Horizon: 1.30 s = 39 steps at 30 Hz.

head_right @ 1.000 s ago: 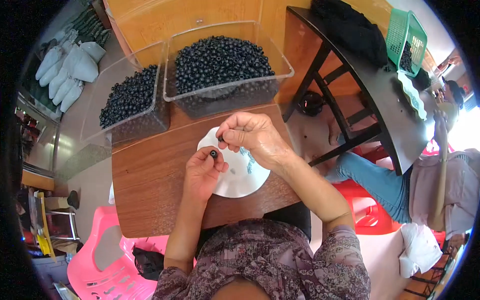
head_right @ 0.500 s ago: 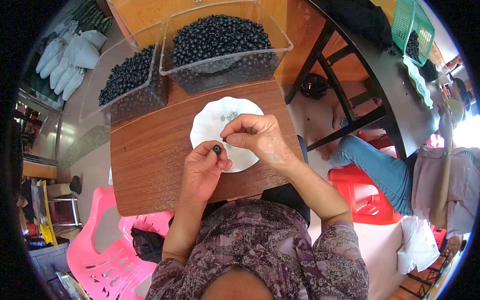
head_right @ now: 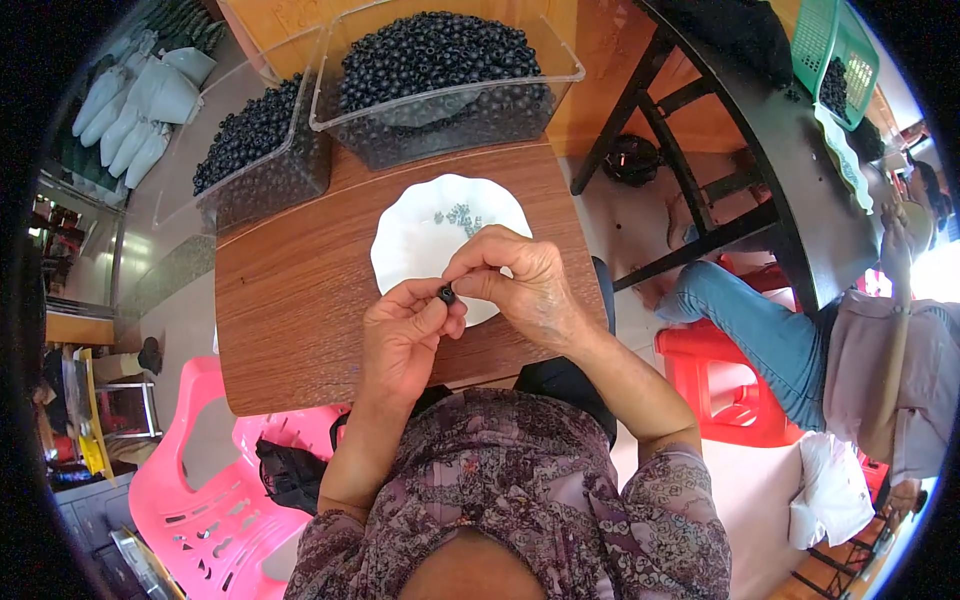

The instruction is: Manual assembly of small black cylindrical parts by inserting tiny white components into them.

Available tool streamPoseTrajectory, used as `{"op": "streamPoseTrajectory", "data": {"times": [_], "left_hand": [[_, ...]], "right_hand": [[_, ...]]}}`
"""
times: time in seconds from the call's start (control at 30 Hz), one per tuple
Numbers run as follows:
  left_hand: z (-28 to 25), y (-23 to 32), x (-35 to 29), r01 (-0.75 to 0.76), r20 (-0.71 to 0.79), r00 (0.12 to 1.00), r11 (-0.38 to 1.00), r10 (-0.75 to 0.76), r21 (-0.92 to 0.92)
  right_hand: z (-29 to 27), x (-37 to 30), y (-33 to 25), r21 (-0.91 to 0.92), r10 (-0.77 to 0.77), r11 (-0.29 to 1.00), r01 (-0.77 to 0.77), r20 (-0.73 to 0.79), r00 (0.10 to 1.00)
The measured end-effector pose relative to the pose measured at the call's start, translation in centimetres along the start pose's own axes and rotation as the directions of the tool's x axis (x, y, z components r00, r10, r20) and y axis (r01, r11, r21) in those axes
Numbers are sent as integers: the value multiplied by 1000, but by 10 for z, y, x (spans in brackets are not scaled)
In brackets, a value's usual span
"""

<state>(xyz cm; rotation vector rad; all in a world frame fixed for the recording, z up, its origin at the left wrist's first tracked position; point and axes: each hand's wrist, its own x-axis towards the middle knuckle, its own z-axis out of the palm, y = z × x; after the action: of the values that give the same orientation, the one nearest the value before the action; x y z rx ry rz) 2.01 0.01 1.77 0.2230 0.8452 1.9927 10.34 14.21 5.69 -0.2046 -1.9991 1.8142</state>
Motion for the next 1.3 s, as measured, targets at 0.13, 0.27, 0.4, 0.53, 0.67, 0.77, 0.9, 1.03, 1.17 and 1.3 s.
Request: {"op": "streamPoseTrajectory", "data": {"times": [0.13, 0.27, 0.4, 0.53, 0.67, 0.77, 0.9, 1.03, 1.17, 1.3], "left_hand": [[5, -3, -2, -45, -41, 998, 996, 48, 71], [10, -5, -4, -103, -44, 993, 986, 110, 130], [10, -8, -7, -130, -49, 989, 978, 139, 166], [9, -12, -8, -127, -60, 989, 980, 138, 153], [8, -12, -10, -129, -62, 988, 979, 141, 158], [7, -13, -11, -119, -59, 990, 980, 130, 160], [7, -12, -12, -112, -65, 990, 981, 124, 157], [8, -13, -13, -115, -96, 986, 975, 135, 190], [7, -14, -14, -115, -113, 984, 973, 140, 198], [5, -14, -14, -115, -114, 984, 980, 134, 163]], "right_hand": [[1, -3, 4, 25, -3, 1000, 4, -43, 999], [4, -10, 8, 72, -4, 997, 10, -77, 997], [6, -14, 8, 214, 58, 976, -40, -77, 995], [10, -19, 10, 145, 15, 989, -1, -94, 995], [13, -23, 7, 88, -11, 996, 22, -122, 992], [14, -23, 6, 88, 19, 996, -8, -126, 992], [15, -25, 10, 133, 41, 991, -21, -148, 988], [17, -25, 9, 58, -12, 998, 22, -159, 987], [22, -28, 15, 119, 10, 993, 9, -162, 987], [25, -29, 17, 68, -28, 997, 42, -190, 981]]}}
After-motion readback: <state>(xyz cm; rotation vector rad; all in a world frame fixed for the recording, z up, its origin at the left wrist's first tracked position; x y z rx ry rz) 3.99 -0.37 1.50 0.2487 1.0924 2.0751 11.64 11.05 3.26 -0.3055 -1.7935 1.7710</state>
